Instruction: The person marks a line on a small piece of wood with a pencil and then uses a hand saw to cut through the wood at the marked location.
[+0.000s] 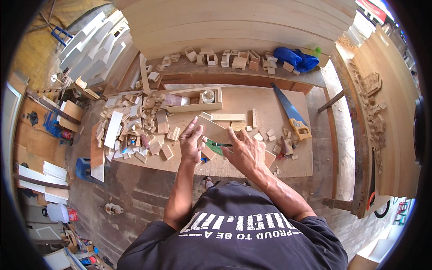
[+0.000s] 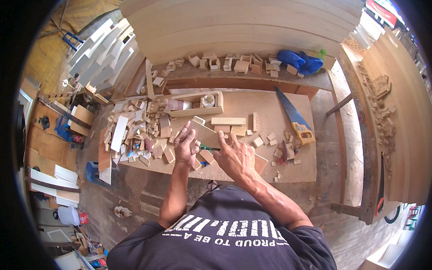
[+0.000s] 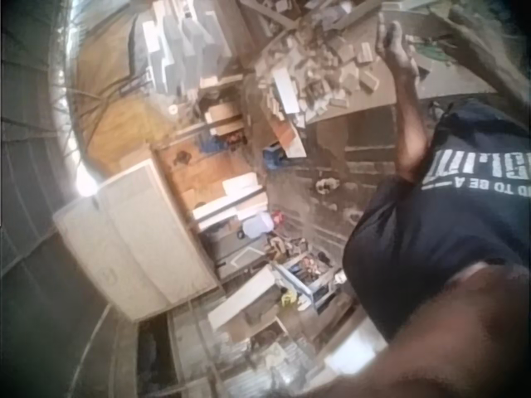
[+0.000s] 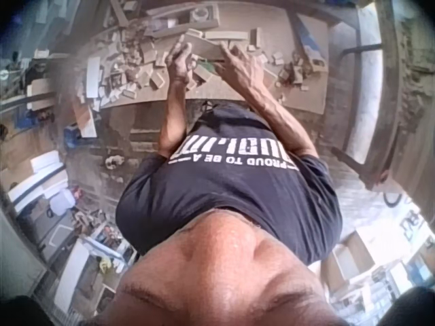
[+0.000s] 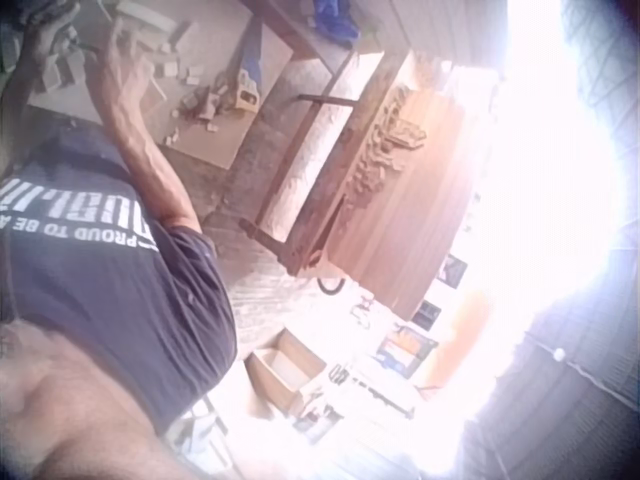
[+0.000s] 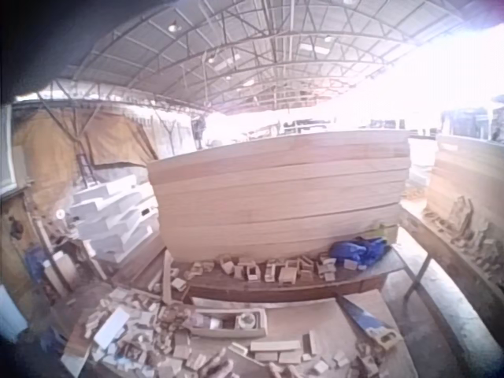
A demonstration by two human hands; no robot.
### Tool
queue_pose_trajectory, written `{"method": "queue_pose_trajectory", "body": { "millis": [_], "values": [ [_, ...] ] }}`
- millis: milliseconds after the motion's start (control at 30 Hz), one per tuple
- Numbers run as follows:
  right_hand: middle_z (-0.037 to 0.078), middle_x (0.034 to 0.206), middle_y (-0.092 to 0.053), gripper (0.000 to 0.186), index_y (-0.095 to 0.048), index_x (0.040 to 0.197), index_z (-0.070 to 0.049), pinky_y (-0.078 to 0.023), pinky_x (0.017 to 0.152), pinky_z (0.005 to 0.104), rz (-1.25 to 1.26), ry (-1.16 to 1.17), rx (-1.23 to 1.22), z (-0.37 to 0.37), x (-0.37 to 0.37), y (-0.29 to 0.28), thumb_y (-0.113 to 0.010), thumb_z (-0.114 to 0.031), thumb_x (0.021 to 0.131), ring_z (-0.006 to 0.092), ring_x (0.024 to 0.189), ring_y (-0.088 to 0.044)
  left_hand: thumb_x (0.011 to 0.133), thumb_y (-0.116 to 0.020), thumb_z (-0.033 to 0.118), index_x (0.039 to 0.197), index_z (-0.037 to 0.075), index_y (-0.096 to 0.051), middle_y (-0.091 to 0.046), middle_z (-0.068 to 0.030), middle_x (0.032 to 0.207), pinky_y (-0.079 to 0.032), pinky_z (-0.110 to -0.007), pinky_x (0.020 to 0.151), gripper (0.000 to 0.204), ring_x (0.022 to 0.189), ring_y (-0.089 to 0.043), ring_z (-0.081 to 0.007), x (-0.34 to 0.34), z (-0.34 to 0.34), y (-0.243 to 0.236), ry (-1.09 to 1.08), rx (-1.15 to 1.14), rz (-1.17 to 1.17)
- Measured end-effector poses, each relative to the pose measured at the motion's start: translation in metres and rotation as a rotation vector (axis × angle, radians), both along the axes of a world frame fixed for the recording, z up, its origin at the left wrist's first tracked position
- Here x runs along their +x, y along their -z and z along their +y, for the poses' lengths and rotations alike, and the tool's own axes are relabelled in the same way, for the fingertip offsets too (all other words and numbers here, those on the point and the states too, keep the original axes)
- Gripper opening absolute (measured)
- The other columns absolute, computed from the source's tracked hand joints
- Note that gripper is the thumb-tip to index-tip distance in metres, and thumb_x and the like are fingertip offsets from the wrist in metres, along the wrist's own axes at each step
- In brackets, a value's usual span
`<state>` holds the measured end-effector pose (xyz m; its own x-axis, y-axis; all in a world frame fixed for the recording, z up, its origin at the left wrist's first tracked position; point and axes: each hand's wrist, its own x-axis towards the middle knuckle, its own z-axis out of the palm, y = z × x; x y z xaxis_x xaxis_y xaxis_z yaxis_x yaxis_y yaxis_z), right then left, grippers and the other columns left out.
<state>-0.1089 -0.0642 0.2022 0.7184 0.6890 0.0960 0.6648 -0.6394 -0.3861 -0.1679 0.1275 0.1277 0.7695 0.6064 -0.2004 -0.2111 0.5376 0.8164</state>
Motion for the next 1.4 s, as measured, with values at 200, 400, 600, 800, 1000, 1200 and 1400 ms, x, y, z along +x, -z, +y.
{"method": "queue_pose_trajectory", "body": {
  "millis": [200,400,600,800,1000,1200,1400],
  "values": [
    [0.020,0.119,-0.059,0.064,-0.051,0.139,-0.009,-0.055,0.063,0.0477,-0.017,-0.012,0.022,-0.001,0.000,0.001,-0.070,-0.039,0.086,0.0349,0.075,-0.070,0.092,-0.068,0.004,0.136,0.008,-0.058,-0.063,0.0008,0.079,-0.032,-0.017,0.037,0.046,0.054,-0.056,-0.0088,-0.003,0.006,0.002,0.029,0.024,-0.037],
    [0.011,0.102,-0.065,0.060,-0.061,0.132,-0.012,-0.050,0.067,0.0486,-0.015,0.050,0.070,0.008,-0.005,0.000,-0.072,-0.043,0.082,0.0302,0.082,-0.069,0.091,-0.068,0.003,0.135,0.009,-0.059,-0.064,0.0005,0.080,-0.033,-0.017,0.038,0.045,0.055,-0.057,-0.0087,-0.005,0.011,-0.003,0.017,-0.008,-0.004],
    [0.010,0.102,-0.065,0.058,-0.063,0.130,-0.012,-0.052,0.064,0.0450,-0.006,0.049,0.062,0.018,-0.009,-0.003,-0.075,-0.039,0.080,0.0292,0.083,-0.069,0.091,-0.068,0.002,0.135,0.010,-0.059,-0.064,0.0004,0.079,-0.033,-0.017,0.038,0.045,0.055,-0.057,-0.0088,-0.010,0.021,-0.003,0.022,-0.002,-0.010],
    [0.013,0.110,-0.063,0.044,-0.067,0.117,-0.004,-0.054,0.058,0.0349,-0.085,-0.063,0.544,0.017,0.010,0.000,-0.064,-0.041,0.094,0.0241,0.069,-0.068,0.090,-0.070,0.003,0.131,0.009,-0.062,-0.065,0.0027,0.080,-0.034,-0.017,0.039,0.043,0.056,-0.057,-0.0082,-0.017,0.029,-0.012,0.030,0.077,0.065],
    [0.014,0.100,-0.069,0.030,-0.069,0.109,-0.002,-0.053,0.067,0.0336,0.178,0.055,0.683,0.011,0.048,-0.033,-0.058,-0.029,0.100,0.0247,0.074,-0.069,0.089,-0.070,0.004,0.128,0.009,-0.064,-0.067,0.0030,0.081,-0.035,-0.016,0.040,0.040,0.057,-0.058,-0.0071,-0.022,0.029,-0.027,0.031,0.119,0.078],
    [0.011,0.113,-0.069,0.078,-0.062,0.132,-0.010,-0.057,0.070,0.0388,-0.096,-0.174,0.158,0.026,0.005,-0.006,-0.083,-0.051,0.069,0.0255,0.086,-0.072,0.089,-0.072,0.006,0.130,0.009,-0.063,-0.068,0.0019,0.083,-0.036,-0.017,0.039,0.043,0.056,-0.059,-0.0054,-0.020,0.026,-0.033,0.021,0.162,0.110],
    [0.012,0.101,-0.068,0.069,-0.057,0.136,-0.007,-0.055,0.062,0.0415,0.009,-0.204,0.184,0.028,0.008,0.004,-0.076,-0.040,0.078,0.0297,0.074,-0.070,0.088,-0.072,0.007,0.130,0.010,-0.063,-0.069,0.0023,0.083,-0.039,-0.015,0.041,0.043,0.058,-0.060,-0.0048,-0.022,0.022,-0.035,0.013,0.133,0.120]
  ]
}}
